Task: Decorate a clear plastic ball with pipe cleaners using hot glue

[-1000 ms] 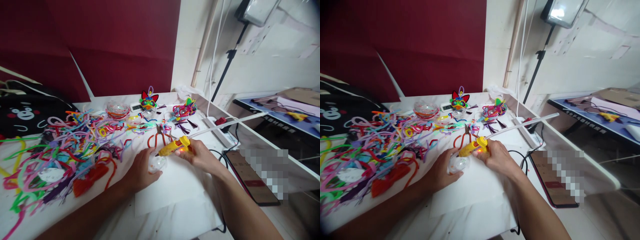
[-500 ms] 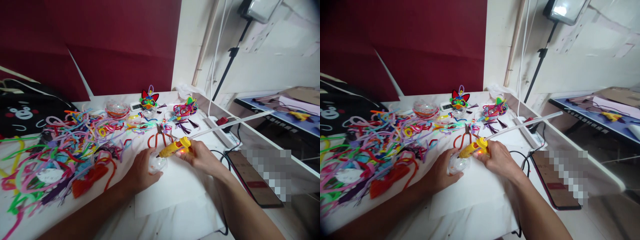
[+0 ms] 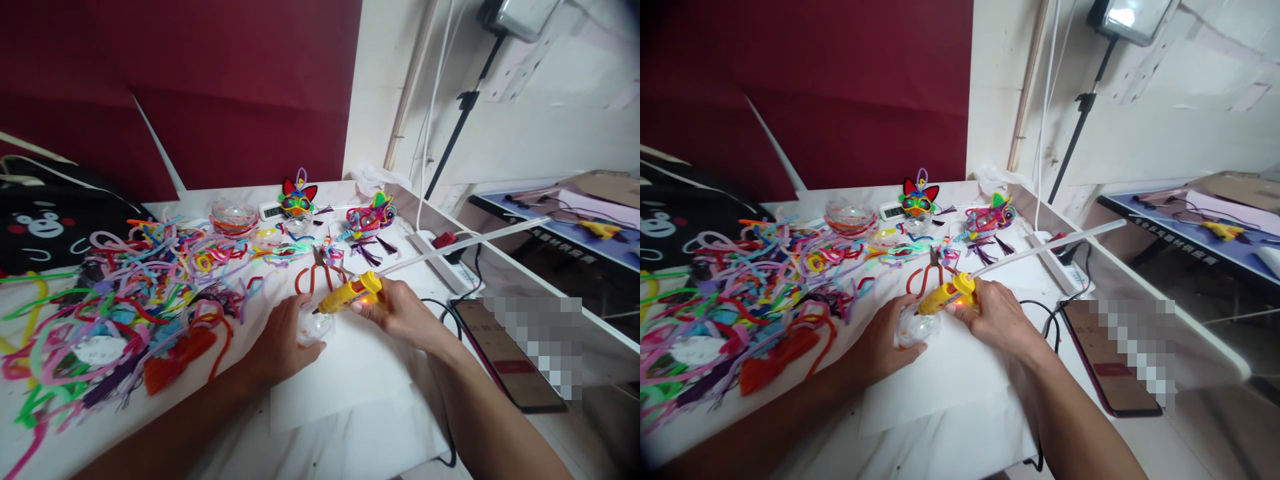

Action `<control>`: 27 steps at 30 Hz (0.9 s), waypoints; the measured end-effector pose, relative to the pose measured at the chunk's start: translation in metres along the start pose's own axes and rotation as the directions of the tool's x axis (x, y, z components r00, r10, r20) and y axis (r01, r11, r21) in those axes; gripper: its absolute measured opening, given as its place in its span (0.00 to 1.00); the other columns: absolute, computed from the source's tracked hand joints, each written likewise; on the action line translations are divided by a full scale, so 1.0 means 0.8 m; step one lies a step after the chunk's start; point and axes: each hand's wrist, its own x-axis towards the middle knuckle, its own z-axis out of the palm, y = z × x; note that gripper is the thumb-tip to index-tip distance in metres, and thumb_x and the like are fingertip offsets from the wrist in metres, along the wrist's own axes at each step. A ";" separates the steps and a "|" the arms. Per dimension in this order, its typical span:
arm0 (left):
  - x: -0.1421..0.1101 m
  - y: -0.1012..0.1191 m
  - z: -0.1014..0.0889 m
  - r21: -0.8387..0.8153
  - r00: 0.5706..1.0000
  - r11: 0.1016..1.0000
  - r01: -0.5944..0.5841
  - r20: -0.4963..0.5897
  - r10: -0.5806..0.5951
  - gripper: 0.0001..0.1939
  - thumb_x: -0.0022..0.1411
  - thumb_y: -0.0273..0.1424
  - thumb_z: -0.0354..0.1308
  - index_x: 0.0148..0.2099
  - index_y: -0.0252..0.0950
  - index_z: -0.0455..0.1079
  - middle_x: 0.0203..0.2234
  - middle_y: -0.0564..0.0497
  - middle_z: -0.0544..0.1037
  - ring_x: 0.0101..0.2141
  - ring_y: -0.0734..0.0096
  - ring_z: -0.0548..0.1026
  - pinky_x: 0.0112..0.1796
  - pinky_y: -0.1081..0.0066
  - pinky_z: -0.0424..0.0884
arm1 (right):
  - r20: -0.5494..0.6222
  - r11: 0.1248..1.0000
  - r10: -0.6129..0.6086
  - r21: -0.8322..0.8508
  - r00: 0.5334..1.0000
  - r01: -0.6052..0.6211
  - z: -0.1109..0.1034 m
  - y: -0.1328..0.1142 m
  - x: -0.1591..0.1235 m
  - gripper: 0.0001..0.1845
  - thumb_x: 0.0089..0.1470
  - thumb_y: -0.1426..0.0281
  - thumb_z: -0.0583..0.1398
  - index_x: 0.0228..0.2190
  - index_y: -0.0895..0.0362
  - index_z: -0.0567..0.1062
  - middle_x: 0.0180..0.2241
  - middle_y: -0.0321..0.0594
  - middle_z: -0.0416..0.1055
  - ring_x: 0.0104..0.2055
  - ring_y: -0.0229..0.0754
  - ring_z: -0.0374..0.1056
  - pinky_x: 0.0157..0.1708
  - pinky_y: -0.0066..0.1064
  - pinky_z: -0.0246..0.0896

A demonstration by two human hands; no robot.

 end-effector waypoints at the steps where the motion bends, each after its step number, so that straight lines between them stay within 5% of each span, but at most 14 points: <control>1: 0.000 0.000 0.000 0.001 1.000 1.000 -0.003 0.001 0.003 0.38 0.49 0.36 0.63 0.61 0.33 0.54 0.54 0.35 0.69 0.54 0.47 0.70 0.54 0.47 0.68 | -0.004 1.000 0.004 -0.005 1.000 -0.004 0.000 0.000 0.000 0.17 0.55 0.56 0.61 0.38 0.56 0.74 0.30 0.43 0.75 0.32 0.45 0.67 0.32 0.32 0.58; 27: 0.000 0.002 -0.002 -0.033 1.000 0.999 0.002 0.012 -0.002 0.38 0.50 0.36 0.63 0.61 0.36 0.54 0.55 0.36 0.69 0.55 0.49 0.69 0.55 0.48 0.67 | 0.008 0.995 0.038 -0.090 0.999 -0.037 0.001 -0.004 0.000 0.20 0.57 0.52 0.57 0.35 0.57 0.70 0.31 0.44 0.73 0.30 0.44 0.65 0.29 0.31 0.54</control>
